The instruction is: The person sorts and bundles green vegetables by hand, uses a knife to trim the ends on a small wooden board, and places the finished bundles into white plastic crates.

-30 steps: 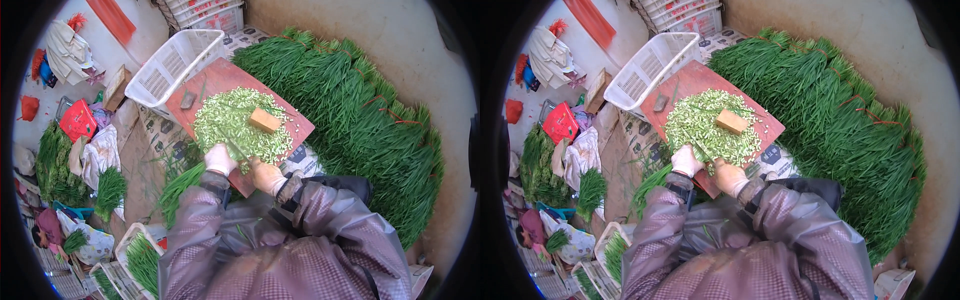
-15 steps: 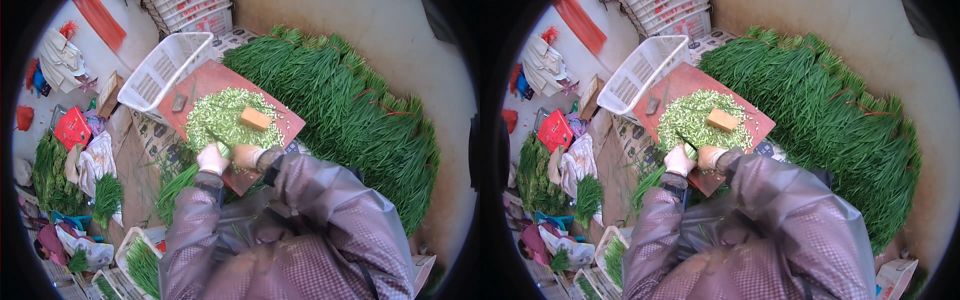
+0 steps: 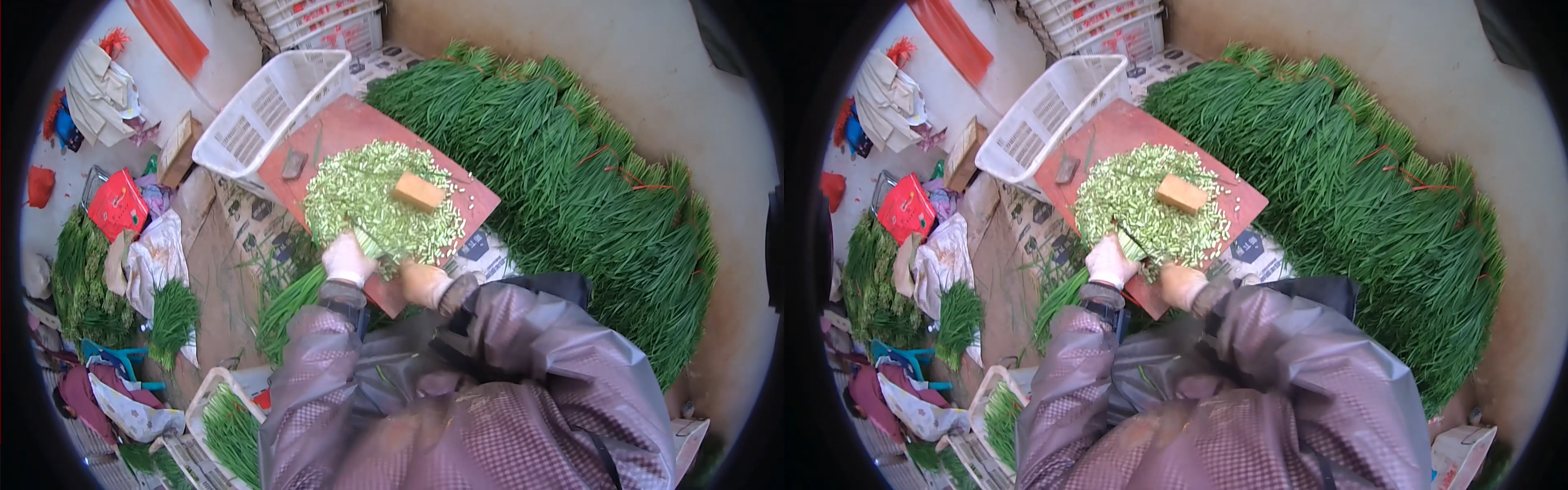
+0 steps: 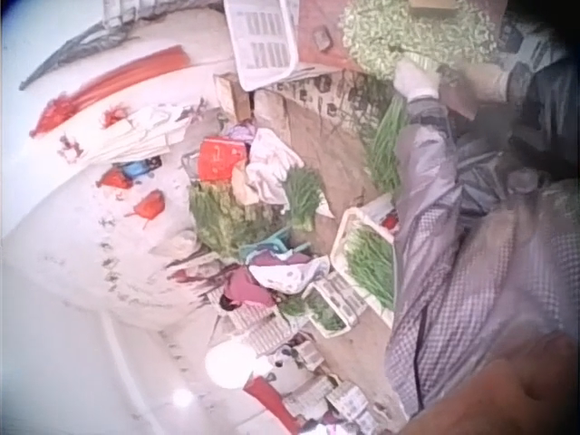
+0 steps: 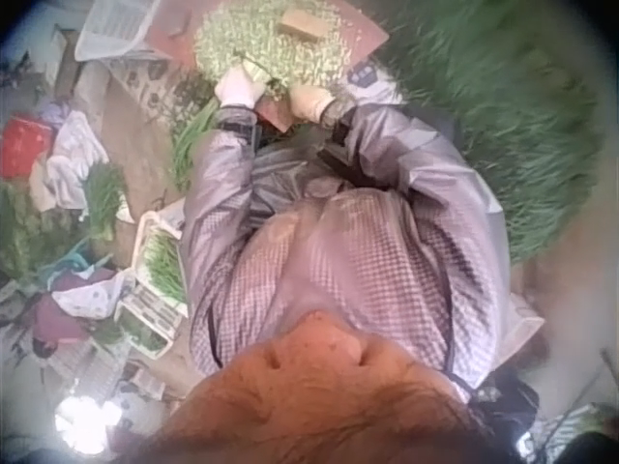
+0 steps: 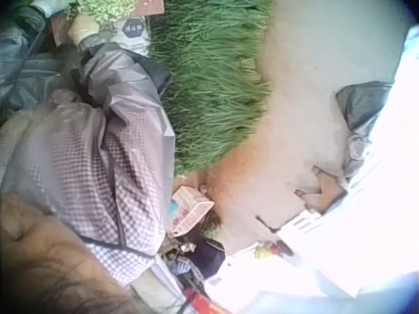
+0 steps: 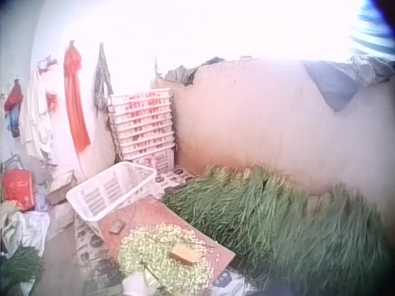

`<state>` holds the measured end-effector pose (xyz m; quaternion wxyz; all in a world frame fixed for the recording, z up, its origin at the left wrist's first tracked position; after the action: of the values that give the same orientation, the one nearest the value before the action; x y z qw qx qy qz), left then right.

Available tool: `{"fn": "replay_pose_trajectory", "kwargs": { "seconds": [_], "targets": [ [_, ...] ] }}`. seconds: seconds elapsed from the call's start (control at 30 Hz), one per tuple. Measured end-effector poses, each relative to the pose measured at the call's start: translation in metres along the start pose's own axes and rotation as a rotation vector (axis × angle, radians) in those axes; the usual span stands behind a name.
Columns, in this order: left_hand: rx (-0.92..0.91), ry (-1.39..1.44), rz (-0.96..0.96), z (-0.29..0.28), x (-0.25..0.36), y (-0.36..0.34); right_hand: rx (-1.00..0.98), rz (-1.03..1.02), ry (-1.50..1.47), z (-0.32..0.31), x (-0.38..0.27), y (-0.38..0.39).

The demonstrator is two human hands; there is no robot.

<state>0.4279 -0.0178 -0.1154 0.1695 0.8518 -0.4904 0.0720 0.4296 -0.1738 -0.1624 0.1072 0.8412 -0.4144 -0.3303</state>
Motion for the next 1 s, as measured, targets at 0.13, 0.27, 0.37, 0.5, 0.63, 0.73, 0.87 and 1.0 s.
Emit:
{"fn": "replay_pose_trajectory", "kwargs": {
  "seconds": [0.13, 0.27, 0.37, 0.5, 0.63, 0.73, 0.87, 1.0],
  "targets": [
    [0.023, -0.013, 0.031, -0.003, 0.01, -0.006, 0.056, 0.039, 0.126, -0.01, -0.001, -0.003],
    [-0.002, 0.072, 0.023, -0.013, 0.013, -0.007, 0.142, 0.005, 0.2, -0.025, 0.003, -0.021],
    [-0.01, 0.247, 0.006, -0.017, -0.02, -0.016, 0.168, -0.011, 0.258, -0.024, 0.009, -0.02],
    [-0.093, 1.086, 0.18, -0.03, -0.06, -0.009, 0.294, -0.12, 0.36, -0.06, -0.008, -0.04],
    [-0.04, 1.206, 0.214, -0.085, -0.07, 0.018, 0.457, -0.347, 0.249, -0.108, -0.082, 0.007],
    [-0.088, 1.205, 0.448, -0.137, -0.023, 0.045, 0.34, -0.76, -0.55, -0.093, -0.129, 0.025],
    [0.087, 1.364, 0.605, -0.187, -0.001, 0.09, 0.085, -0.737, -1.085, -0.096, -0.169, 0.039],
    [0.271, 0.872, 0.665, -0.19, -0.032, 0.109, 0.03, -0.791, -1.44, -0.13, -0.187, 0.051]
  ]
}}
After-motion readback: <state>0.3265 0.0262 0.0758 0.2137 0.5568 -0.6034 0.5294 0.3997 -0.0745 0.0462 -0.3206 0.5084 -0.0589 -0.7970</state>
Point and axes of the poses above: each hand's wrist, its own y-axis away from the middle knuckle, its own z-axis out of the palm, x = y × z, the point moved 8 cm from there along -y, towards the middle knuckle, and after that the axes turned 9 degrees about y, right-handed, at the moved point
